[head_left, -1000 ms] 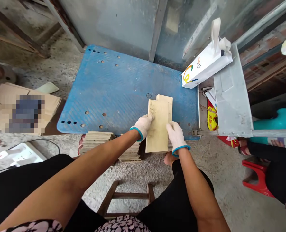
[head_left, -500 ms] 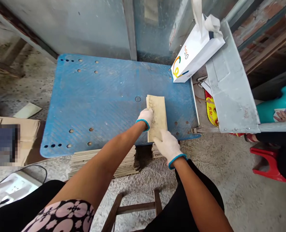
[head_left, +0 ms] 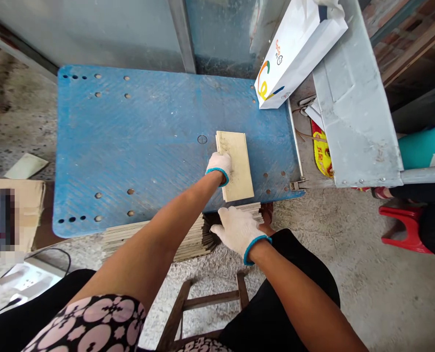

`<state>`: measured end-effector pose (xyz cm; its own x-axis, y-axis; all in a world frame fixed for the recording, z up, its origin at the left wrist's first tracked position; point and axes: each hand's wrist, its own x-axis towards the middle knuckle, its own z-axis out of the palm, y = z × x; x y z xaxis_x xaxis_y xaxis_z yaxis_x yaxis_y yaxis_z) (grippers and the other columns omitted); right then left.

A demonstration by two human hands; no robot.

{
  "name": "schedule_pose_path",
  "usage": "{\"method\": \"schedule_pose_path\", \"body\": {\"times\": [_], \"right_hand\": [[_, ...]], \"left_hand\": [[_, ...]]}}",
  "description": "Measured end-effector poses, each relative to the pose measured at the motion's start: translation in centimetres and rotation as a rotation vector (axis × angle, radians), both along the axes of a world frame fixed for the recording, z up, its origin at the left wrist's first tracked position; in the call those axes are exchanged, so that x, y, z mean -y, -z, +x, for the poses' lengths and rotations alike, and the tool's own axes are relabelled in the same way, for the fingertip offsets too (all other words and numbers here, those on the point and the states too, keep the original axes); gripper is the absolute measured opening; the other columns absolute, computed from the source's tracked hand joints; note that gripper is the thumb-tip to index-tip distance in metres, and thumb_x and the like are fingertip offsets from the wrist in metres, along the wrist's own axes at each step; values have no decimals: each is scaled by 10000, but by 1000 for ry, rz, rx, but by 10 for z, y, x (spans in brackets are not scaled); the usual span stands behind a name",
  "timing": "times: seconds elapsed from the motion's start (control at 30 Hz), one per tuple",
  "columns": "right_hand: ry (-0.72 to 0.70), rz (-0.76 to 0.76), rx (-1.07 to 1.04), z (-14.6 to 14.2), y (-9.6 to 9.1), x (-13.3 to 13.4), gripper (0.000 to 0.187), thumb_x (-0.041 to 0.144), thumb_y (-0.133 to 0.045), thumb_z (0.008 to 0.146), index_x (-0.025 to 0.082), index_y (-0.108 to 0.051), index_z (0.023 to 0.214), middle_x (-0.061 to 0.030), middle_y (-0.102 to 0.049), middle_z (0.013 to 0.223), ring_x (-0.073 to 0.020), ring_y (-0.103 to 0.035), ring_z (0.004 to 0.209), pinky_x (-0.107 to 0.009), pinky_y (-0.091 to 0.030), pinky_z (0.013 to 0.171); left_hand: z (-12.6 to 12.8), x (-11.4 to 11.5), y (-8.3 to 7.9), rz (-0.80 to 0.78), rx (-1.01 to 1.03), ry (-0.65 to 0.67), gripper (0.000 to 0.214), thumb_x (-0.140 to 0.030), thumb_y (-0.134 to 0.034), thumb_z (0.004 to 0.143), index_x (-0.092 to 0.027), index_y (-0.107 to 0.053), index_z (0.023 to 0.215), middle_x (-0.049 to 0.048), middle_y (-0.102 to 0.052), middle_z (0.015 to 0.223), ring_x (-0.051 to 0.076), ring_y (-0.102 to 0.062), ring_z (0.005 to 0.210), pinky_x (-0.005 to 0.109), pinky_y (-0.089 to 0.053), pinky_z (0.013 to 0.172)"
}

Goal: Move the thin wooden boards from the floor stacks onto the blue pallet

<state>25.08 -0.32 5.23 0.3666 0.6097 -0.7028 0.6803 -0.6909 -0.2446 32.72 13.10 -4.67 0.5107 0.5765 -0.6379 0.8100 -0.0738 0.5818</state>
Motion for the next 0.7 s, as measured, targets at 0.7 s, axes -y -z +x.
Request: {"method": "schedule_pose_path", "body": {"times": [0.7], "right_hand": [[492,-82,198,70,37,26,569,456,-535,846,122,-444,1299,-195,-564,1221,-327,-601,1062,-411,-472,876]], "left_hand": [[-61,25,-25,306,-31,139,711,-433,-467,846,-235,-205,1477,129,-335,1482,301,-556,1134,444,-473,928]]}}
